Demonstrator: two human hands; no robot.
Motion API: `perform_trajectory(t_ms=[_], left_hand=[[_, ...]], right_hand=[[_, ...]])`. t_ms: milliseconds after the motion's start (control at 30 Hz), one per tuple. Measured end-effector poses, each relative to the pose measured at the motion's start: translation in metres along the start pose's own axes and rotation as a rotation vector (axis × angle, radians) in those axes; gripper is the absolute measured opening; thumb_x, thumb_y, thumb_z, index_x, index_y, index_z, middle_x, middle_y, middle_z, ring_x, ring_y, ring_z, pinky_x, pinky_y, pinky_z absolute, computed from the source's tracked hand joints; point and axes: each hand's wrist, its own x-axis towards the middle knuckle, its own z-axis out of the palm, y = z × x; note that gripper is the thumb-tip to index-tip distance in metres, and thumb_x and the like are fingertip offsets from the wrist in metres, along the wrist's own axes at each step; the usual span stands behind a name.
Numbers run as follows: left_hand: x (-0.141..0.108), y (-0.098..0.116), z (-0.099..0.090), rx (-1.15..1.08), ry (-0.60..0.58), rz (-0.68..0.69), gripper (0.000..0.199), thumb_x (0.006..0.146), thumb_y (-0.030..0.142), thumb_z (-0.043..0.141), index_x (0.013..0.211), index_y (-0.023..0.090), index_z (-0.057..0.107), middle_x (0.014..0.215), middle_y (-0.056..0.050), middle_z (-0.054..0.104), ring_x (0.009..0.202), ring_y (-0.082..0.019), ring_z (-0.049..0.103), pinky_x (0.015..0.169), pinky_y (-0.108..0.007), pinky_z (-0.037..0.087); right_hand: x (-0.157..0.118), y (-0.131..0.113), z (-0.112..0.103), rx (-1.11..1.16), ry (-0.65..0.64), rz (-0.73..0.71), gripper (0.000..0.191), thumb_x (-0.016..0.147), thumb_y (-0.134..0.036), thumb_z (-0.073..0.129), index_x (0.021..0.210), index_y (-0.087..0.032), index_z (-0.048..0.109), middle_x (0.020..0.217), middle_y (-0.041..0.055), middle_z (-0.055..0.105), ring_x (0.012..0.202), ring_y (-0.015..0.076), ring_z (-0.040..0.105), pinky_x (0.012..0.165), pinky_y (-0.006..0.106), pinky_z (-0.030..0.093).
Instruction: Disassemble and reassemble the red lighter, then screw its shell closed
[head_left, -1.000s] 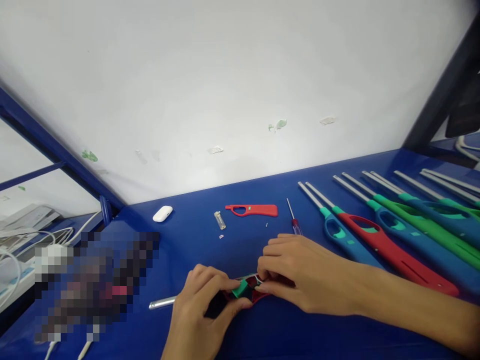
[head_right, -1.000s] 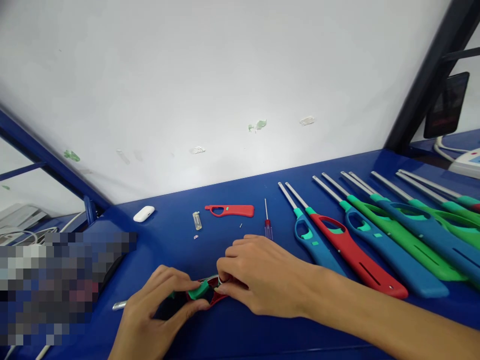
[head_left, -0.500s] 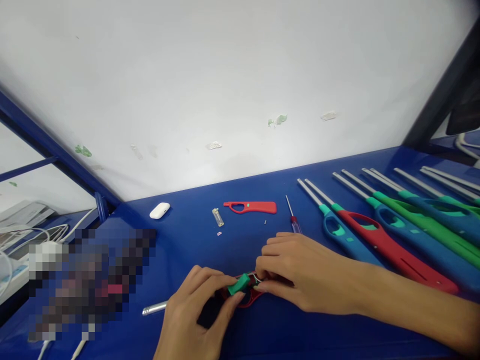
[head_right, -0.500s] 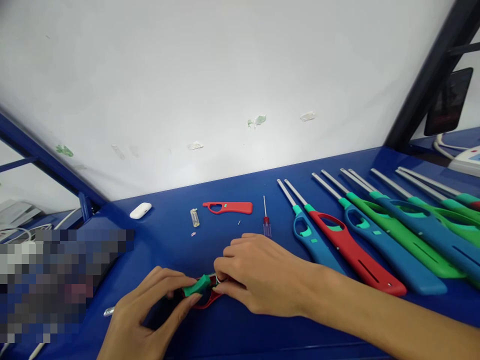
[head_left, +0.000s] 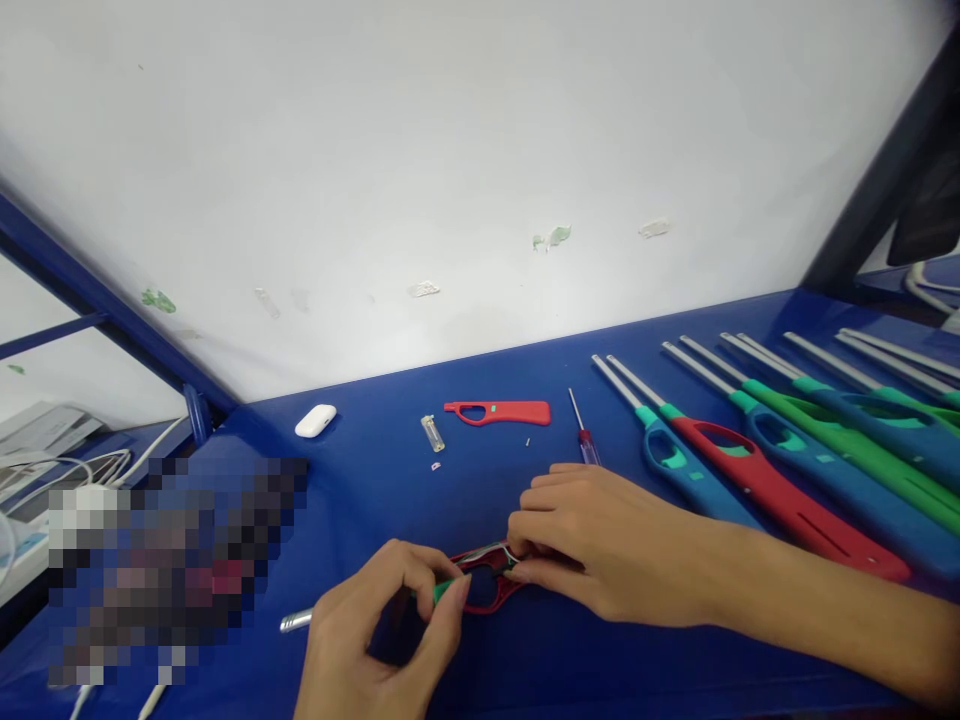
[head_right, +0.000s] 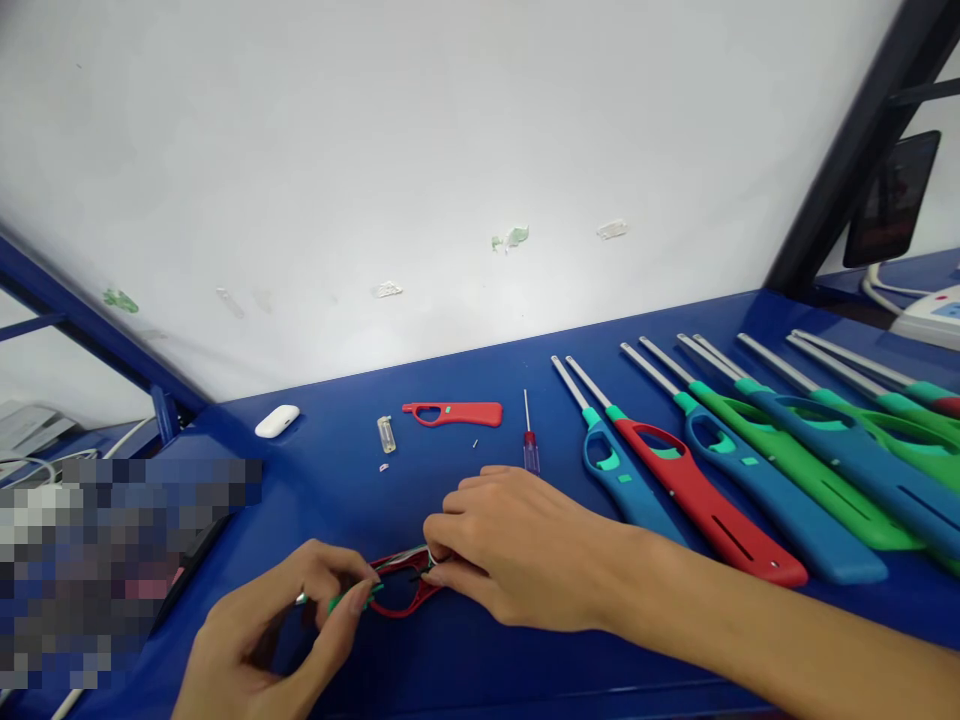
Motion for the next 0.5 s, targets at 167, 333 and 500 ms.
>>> perform_trajectory(t_ms=[167,333,500], left_hand=[[0.001,-0.009,0.004,-0.031,0.083,-0.038,0.005,0.104,0.031,0.070,0.103,0.027,0.067,0.081,0.007,0.077,0.066,-0.010,0.074,0.062,-0.015,0.058],[0.005,-0.006,-0.004,-0.042,0.029,0.025,0.012,0.103,0.030,0.070,0.104,0.036,0.081,0.085,0.011,0.082,0.058,-0.006,0.072,0.062,-0.011,0.058],[0.002,-0.005,-0.009,-0.007,0.023,0.069,0.025,0.103,0.027,0.068,0.124,0.036,0.078,0.103,0.006,0.084,0.066,-0.009,0.078,0.066,-0.013,0.063]], right_hand=[[0.000,0.000,-0.001,-0.006,0.002,-0.002,0.021,0.108,-0.032,0.063,0.092,-0.021,0.069,0.081,-0.0017,0.067,0.072,0.0165,0.056,0.073,0.033,0.038],[0.000,0.001,-0.001,-0.010,-0.001,-0.002,0.020,0.108,-0.032,0.063,0.092,-0.020,0.069,0.080,-0.0020,0.066,0.072,0.0163,0.055,0.072,0.032,0.038],[-0.001,0.000,0.000,-0.012,0.002,0.002,0.022,0.108,-0.032,0.062,0.092,-0.020,0.069,0.080,-0.0021,0.065,0.071,0.0164,0.054,0.072,0.033,0.038]])
